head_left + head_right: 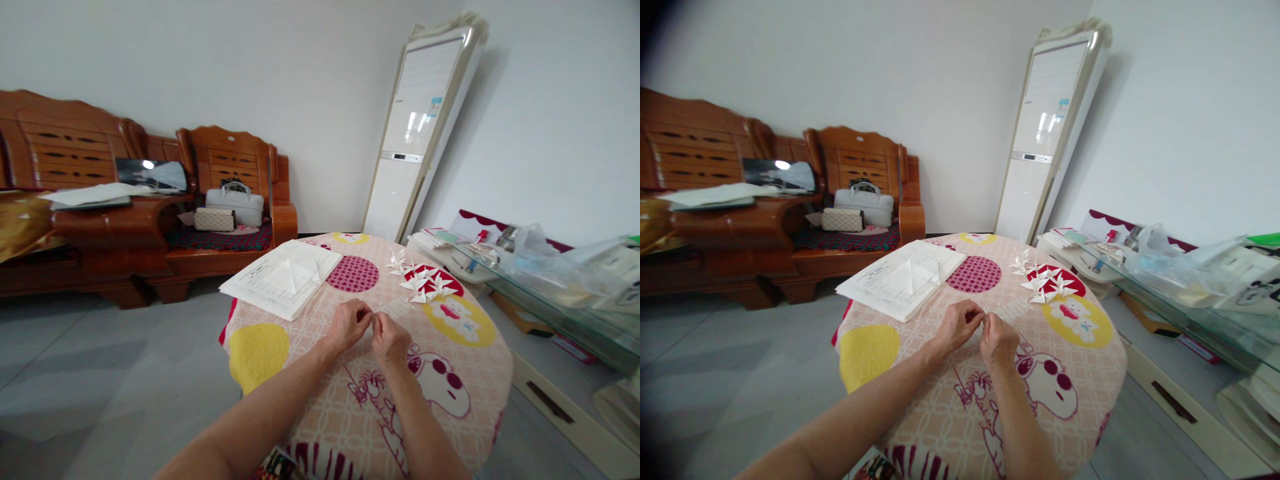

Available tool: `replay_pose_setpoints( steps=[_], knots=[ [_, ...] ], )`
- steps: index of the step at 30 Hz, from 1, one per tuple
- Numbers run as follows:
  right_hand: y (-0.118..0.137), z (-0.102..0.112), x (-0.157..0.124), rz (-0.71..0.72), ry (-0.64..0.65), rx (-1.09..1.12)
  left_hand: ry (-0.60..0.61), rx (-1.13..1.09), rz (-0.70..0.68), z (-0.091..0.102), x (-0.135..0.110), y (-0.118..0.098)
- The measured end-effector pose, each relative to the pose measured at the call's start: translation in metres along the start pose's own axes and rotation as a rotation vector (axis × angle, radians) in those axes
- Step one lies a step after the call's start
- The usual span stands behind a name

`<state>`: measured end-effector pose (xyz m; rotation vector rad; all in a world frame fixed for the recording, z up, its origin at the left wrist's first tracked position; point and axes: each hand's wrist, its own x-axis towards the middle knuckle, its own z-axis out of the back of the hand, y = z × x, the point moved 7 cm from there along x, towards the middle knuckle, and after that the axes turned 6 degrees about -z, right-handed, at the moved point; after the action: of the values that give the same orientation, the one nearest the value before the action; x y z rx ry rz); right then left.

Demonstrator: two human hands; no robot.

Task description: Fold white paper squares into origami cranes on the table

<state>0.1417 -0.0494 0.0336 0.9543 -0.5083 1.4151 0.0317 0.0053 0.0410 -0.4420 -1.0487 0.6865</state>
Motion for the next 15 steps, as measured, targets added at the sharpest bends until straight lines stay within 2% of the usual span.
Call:
replay_pose_setpoints(
  steps=[9,15],
  knots=[
    [-0.001,-0.001,0.001,-0.031,0.042,0.071,-0.037,0.013,0.003,-0.001,0.0,-0.003],
    [-0.011,0.0,0.002,-0.156,0.045,0.19,-0.039,-0.05,0.043,0.006,0.003,0.001]
  ],
)
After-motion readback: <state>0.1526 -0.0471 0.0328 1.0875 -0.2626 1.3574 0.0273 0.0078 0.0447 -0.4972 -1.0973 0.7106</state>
